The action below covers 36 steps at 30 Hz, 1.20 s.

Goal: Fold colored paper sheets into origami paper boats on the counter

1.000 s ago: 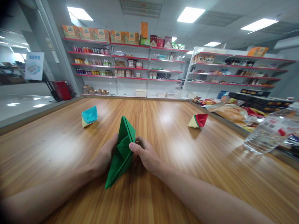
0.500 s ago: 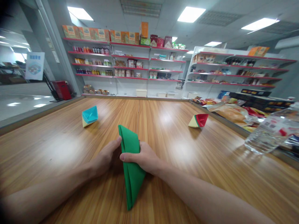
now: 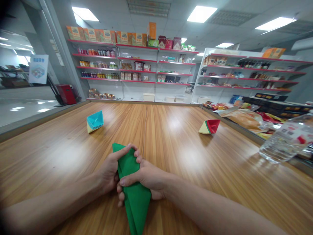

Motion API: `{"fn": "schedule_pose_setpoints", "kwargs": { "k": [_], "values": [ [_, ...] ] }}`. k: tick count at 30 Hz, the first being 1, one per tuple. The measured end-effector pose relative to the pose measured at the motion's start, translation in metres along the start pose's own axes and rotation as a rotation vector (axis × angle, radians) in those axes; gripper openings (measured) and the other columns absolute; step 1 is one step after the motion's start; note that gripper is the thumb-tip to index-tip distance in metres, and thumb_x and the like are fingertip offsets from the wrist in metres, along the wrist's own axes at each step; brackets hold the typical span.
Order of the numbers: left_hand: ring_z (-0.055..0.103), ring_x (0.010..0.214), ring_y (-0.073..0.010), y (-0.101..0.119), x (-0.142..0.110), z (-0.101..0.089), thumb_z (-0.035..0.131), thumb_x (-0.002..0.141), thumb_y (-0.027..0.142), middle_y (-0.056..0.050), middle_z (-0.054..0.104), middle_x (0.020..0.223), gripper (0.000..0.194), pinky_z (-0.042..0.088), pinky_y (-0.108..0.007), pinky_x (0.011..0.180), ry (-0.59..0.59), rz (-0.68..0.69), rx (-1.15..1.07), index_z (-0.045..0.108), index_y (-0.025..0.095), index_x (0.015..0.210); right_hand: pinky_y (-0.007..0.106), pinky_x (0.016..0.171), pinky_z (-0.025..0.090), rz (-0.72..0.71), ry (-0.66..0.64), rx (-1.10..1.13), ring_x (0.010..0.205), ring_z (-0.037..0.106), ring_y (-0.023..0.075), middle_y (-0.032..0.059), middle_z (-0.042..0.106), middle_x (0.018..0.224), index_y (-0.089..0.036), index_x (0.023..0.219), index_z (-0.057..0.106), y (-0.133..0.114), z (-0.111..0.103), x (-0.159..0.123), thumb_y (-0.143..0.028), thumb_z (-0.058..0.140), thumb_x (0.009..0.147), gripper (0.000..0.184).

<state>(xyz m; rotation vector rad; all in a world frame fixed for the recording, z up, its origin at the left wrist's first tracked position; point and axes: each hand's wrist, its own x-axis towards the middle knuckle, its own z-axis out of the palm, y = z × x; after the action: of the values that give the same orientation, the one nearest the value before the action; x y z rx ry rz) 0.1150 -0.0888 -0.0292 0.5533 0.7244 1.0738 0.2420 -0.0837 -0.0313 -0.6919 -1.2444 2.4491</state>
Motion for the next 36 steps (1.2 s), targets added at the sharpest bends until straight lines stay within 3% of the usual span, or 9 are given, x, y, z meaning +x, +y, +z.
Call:
{"fn": "schedule_pose_setpoints", "kwargs": {
  "k": [5,12,20,25,31,36],
  "values": [
    [0.052,0.051,-0.0124,-0.003,0.000,0.003,0.063,0.075,0.043,0.000,0.052,0.059,0.030,0.044,-0.023,0.048,0.061,0.055,0.027,0.052,0.017,0.066,0.030,0.057,0.051,0.008,0.056,-0.022,0.054,0.058,0.0111,0.0004,0.059,0.063,-0.012,0.079,0.055,0.002,0.003,0.001,-0.013,0.070,0.064,0.022],
    [0.050,0.049,-0.0119,-0.002,0.002,0.008,0.064,0.074,0.041,0.001,0.050,0.054,0.031,0.045,-0.024,0.050,0.075,0.053,-0.013,0.050,0.017,0.062,0.026,0.052,0.048,0.023,0.069,-0.021,0.051,0.056,0.0101,-0.0004,0.058,0.063,-0.013,0.078,0.054,0.002,0.002,0.001,-0.019,0.072,0.067,0.021],
    [0.054,0.055,-0.0132,0.000,0.007,0.002,0.066,0.075,0.034,0.000,0.055,0.060,0.021,0.049,-0.026,0.056,0.075,0.129,-0.142,0.054,0.017,0.072,0.036,0.069,0.050,0.138,-0.096,0.067,0.066,0.064,0.0166,0.0068,0.065,0.075,-0.008,0.089,0.059,-0.001,-0.009,-0.002,-0.022,0.071,0.068,0.029],
    [0.053,0.054,-0.0124,0.002,0.008,0.003,0.063,0.079,0.031,0.001,0.051,0.056,0.023,0.049,-0.026,0.056,0.026,0.101,-0.202,0.051,0.015,0.067,0.032,0.062,0.049,0.148,-0.051,0.044,0.057,0.058,0.0114,0.0022,0.060,0.065,-0.008,0.086,0.058,-0.004,-0.005,-0.005,-0.018,0.069,0.071,0.021],
    [0.046,0.047,-0.0094,0.003,0.005,0.010,0.060,0.079,0.028,0.002,0.047,0.052,0.027,0.047,-0.023,0.049,0.035,0.111,-0.219,0.048,0.015,0.059,0.029,0.057,0.046,0.136,-0.032,0.031,0.050,0.052,0.0084,-0.0012,0.057,0.058,-0.010,0.081,0.056,-0.004,0.002,-0.005,-0.020,0.072,0.068,0.023],
    [0.049,0.050,-0.0108,0.003,0.003,0.010,0.065,0.076,0.032,0.002,0.048,0.054,0.027,0.048,-0.024,0.052,0.064,0.120,-0.207,0.049,0.016,0.062,0.033,0.063,0.048,0.121,-0.031,0.003,0.056,0.060,0.0131,0.0032,0.063,0.064,-0.008,0.082,0.059,-0.001,-0.002,-0.005,-0.024,0.075,0.065,0.029]
  ]
}}
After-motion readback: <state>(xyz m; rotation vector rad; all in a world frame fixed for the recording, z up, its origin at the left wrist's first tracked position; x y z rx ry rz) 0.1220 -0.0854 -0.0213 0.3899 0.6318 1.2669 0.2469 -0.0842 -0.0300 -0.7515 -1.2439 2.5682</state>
